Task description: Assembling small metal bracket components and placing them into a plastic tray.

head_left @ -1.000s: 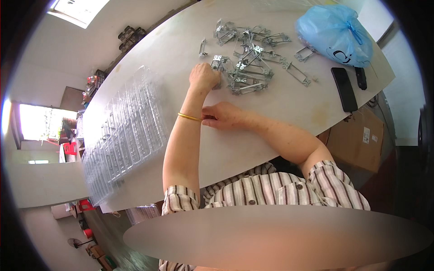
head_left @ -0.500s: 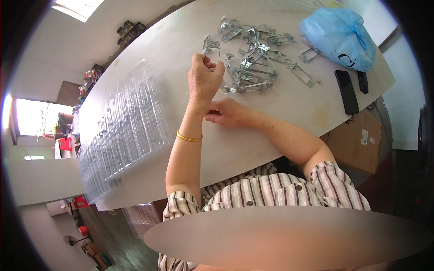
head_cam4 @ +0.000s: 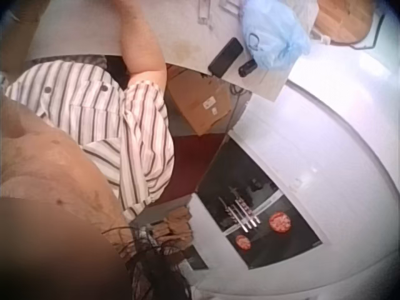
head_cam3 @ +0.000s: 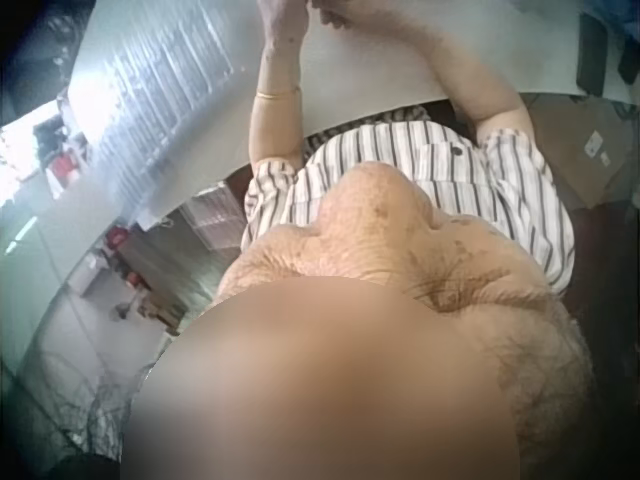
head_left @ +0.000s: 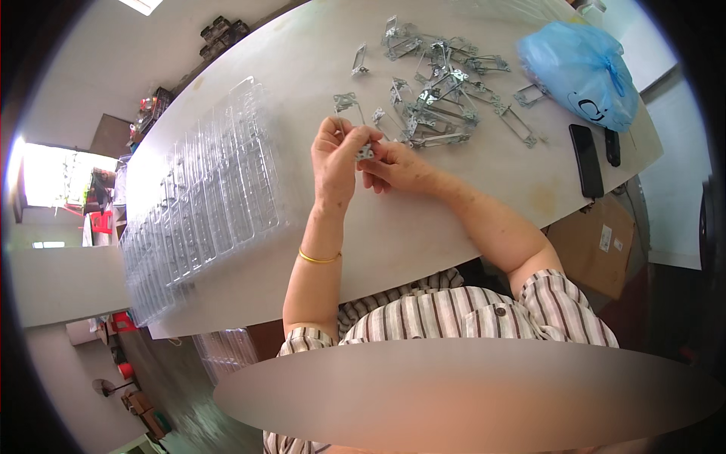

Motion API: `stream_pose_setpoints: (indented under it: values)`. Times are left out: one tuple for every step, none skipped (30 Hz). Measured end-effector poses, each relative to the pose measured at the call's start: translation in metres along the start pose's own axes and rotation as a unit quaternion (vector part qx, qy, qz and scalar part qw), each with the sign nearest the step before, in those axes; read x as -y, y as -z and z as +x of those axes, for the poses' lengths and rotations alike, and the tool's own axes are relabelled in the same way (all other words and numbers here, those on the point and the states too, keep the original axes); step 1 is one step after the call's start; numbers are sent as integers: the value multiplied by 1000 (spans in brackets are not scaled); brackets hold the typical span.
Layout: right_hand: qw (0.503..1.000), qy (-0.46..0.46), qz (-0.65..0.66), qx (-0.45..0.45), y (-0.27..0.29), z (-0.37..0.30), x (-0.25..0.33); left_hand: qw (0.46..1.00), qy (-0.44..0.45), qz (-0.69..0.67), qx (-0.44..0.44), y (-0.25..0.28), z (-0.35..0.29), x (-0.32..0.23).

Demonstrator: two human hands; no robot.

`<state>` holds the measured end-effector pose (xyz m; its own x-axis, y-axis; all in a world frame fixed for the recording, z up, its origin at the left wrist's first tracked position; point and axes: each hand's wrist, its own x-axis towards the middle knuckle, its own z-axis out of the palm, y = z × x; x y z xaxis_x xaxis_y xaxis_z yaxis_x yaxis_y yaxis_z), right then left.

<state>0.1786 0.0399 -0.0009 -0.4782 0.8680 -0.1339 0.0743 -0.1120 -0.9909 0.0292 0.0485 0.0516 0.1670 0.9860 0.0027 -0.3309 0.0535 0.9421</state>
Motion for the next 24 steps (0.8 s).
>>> stream_pose_setpoints:
  values:
    - [1000,-2,-1,3,-1,-2,3,1000,-3,9,26,-1,-6,1]
    - [1000,8,14,2,-2,-5,6,1000,2,23,19,-3,-12,1]
    - [999,19,29,2,-3,-6,9,1000,2,23,16,1,-15,4]
    - [999,18,29,5,-3,-6,9,999,-24,38,19,8,-18,10]
    - [999,25,24,10,-2,-5,8,997,-51,53,22,13,-21,14]
    - [999,31,19,14,-1,-4,7,997,-48,53,21,11,-26,12]
    - [999,29,21,15,1,-5,7,996,-53,60,22,7,-31,8]
    - [999,27,20,6,3,-6,7,996,-58,68,24,6,-35,5]
    - [1000,25,18,-2,4,-6,8,996,-57,68,21,9,-38,7]
    - [1000,24,18,0,4,-6,9,998,-34,40,24,13,-40,10]
    - [999,28,9,-27,5,-6,10,1000,-10,11,27,17,-41,13]
    - [998,32,-1,-53,4,-6,11,1000,-9,11,24,20,-43,15]
    - [998,30,0,-50,3,-6,10,1000,5,-4,15,22,-44,16]
    - [996,48,3,-76,2,-6,10,1000,19,-20,7,24,-45,17]
    - [993,65,5,-103,2,-6,10,1000,21,-21,6,25,-46,19]
    - [993,63,5,-103,2,-6,10,999,21,-24,6,26,-47,21]
    - [988,72,-2,-133,2,-6,10,999,22,-27,5,27,-47,23]
    - [983,82,-10,-162,2,-6,11,999,24,-28,4,28,-47,25]
    - [984,79,-10,-161,1,-7,12,999,20,-25,3,28,-47,26]
    - [978,112,-24,-173,0,-8,12,1000,18,-21,3,29,-47,27]
    - [971,144,-39,-185,-1,-8,12,1000,20,-22,3,30,-46,28]
    - [972,142,-38,-186,-2,-8,11,1000,18,-2,2,32,-46,30]
    - [966,161,-52,-195,-2,-7,8,1000,16,18,2,33,-46,31]
    - [960,180,-67,-204,-3,-6,7,1000,19,17,1,34,-46,33]
